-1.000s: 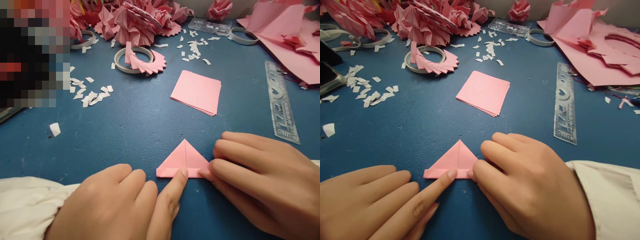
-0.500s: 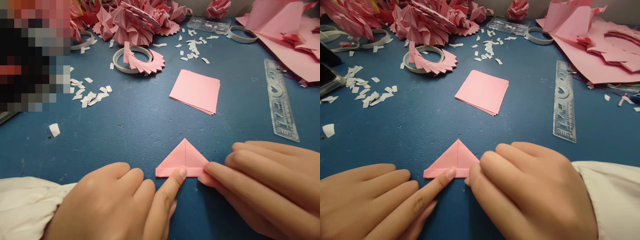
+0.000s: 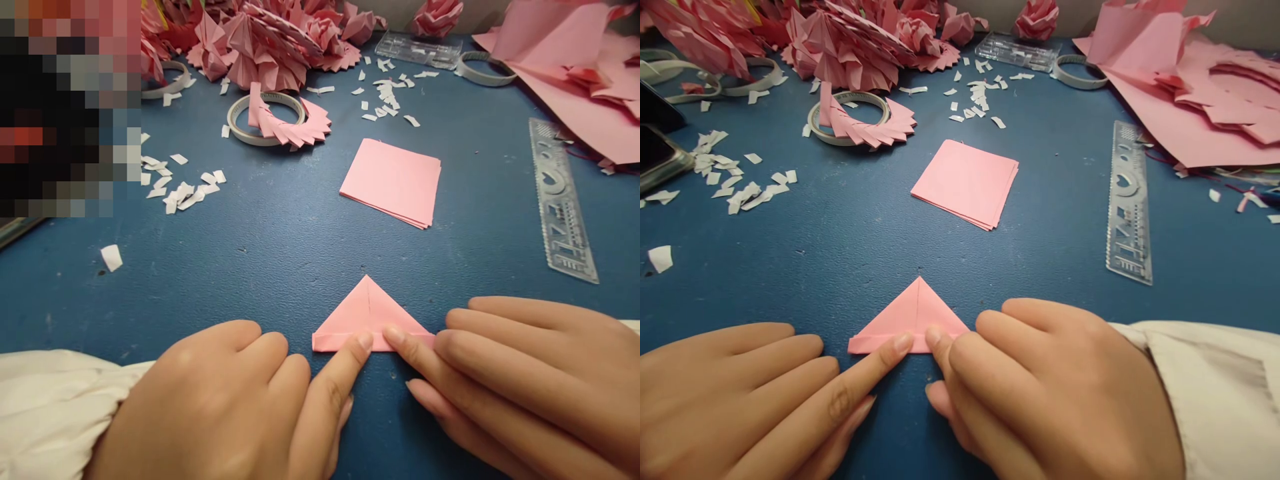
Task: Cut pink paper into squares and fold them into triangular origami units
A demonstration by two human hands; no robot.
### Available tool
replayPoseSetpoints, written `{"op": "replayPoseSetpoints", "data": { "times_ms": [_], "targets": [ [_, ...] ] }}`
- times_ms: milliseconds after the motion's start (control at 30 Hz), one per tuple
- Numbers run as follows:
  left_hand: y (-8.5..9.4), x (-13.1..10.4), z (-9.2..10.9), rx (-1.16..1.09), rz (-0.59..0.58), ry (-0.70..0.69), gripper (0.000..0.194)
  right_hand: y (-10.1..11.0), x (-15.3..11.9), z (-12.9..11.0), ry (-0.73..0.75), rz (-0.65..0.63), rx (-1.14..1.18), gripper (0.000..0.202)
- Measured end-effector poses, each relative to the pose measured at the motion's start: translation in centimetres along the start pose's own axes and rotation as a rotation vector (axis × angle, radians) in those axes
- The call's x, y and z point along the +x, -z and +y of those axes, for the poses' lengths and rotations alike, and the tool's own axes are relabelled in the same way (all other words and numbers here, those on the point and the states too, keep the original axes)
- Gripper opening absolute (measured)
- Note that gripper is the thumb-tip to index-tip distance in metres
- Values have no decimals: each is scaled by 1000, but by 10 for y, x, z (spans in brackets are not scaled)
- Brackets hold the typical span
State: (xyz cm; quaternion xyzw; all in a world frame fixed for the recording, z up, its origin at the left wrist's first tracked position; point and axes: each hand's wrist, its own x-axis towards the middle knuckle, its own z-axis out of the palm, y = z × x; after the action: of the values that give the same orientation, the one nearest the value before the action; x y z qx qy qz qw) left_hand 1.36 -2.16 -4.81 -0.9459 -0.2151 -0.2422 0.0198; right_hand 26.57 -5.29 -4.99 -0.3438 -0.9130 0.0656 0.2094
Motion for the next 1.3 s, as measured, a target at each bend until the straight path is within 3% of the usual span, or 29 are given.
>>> {"op": "replayPoseSetpoints", "data": {
  "times_ms": [167,300,467,800,1300],
  "targets": [
    [-1,-2,3,-8,-28,2,25,0,1,-2,3,-15,-26,21],
    [-1,-10,9,-18,-105,50,25,-1,-2,-5,-13,34,-54,12],
    [-1,-15,10,-1,-152,45,25,-6,-7,-8,-8,31,-103,15],
    [0,-15,7,9,-190,50,29,-4,-3,-4,1,-12,-12,21],
    [7,-16,2,-7,-179,-32,29,-11,-5,-8,31,58,-33,18]
  ]
}}
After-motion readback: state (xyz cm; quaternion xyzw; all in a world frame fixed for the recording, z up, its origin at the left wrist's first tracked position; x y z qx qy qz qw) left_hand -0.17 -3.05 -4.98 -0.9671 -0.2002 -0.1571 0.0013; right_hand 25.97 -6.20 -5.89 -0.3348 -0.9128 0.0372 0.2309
